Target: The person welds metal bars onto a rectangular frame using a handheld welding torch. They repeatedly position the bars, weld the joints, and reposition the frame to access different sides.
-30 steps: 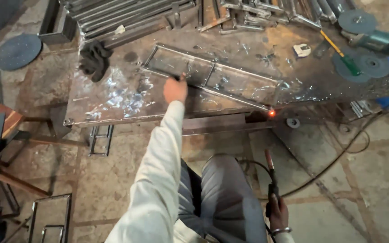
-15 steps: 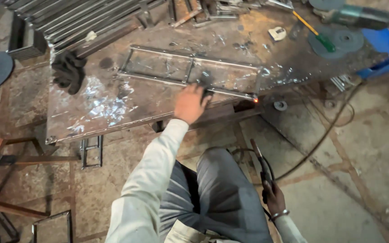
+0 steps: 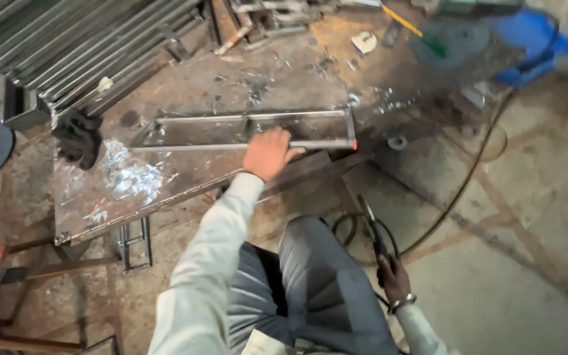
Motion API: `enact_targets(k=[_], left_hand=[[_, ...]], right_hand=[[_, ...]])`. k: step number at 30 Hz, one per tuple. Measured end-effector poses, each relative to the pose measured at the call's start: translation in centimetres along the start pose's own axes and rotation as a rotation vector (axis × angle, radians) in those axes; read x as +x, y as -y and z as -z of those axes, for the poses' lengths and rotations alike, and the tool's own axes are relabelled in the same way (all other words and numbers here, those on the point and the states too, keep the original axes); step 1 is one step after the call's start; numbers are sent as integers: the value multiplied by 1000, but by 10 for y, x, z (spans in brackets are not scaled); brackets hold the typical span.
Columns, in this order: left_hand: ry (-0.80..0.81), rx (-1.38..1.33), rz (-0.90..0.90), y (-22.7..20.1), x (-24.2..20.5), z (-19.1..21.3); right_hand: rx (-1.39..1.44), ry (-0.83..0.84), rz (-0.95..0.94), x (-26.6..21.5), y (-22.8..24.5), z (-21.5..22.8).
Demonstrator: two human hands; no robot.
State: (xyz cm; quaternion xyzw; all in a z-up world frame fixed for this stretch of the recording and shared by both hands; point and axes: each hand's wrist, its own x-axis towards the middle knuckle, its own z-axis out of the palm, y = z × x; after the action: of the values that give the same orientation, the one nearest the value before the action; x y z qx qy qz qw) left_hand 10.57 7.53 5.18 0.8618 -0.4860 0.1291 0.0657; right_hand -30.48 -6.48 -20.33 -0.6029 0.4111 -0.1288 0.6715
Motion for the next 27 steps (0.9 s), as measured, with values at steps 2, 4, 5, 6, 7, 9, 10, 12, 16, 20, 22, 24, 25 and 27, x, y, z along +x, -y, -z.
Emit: enact_targets(k=[2, 4, 5, 6, 7, 9, 10, 12, 16, 20, 22, 24, 25, 27], left_hand=[[50, 15, 6, 0, 12, 38], [81, 38, 22, 11, 34, 59], [82, 13, 32, 22, 46, 61], [77, -11, 53, 34, 57, 63], [72, -4, 54, 42, 64, 55], [70, -66, 98, 58, 73, 38], [67, -57, 104, 60, 75, 43], [102, -55, 125, 58, 77, 49], [135, -63, 106, 51, 74, 49], [53, -58, 133, 40, 59, 56], [37, -44, 133, 34, 57, 55], [15, -21, 127, 32, 55, 53], [15, -21, 124, 31, 55, 54], [-13, -12, 112, 32, 53, 56]], right_hand=[[26, -16, -11, -3, 3, -1], [48, -24, -2, -3, 16, -4], [14, -39, -16, -6, 23, -6], [-25, -45, -23, -3, 34, -7], [-21, -41, -17, -2, 35, -9], [-43, -46, -11, 1, 38, -10], [-41, -36, -6, 12, 34, -6], [-29, -25, 43, 23, 19, 2], [-55, -33, 81, 11, 61, -6], [-14, 60, 195, 22, 113, -24], [11, 85, 235, 19, 150, -39], [-10, 40, 269, 10, 194, -58], [-8, 38, 269, 9, 210, -68], [-28, -56, 306, 6, 243, -90]])
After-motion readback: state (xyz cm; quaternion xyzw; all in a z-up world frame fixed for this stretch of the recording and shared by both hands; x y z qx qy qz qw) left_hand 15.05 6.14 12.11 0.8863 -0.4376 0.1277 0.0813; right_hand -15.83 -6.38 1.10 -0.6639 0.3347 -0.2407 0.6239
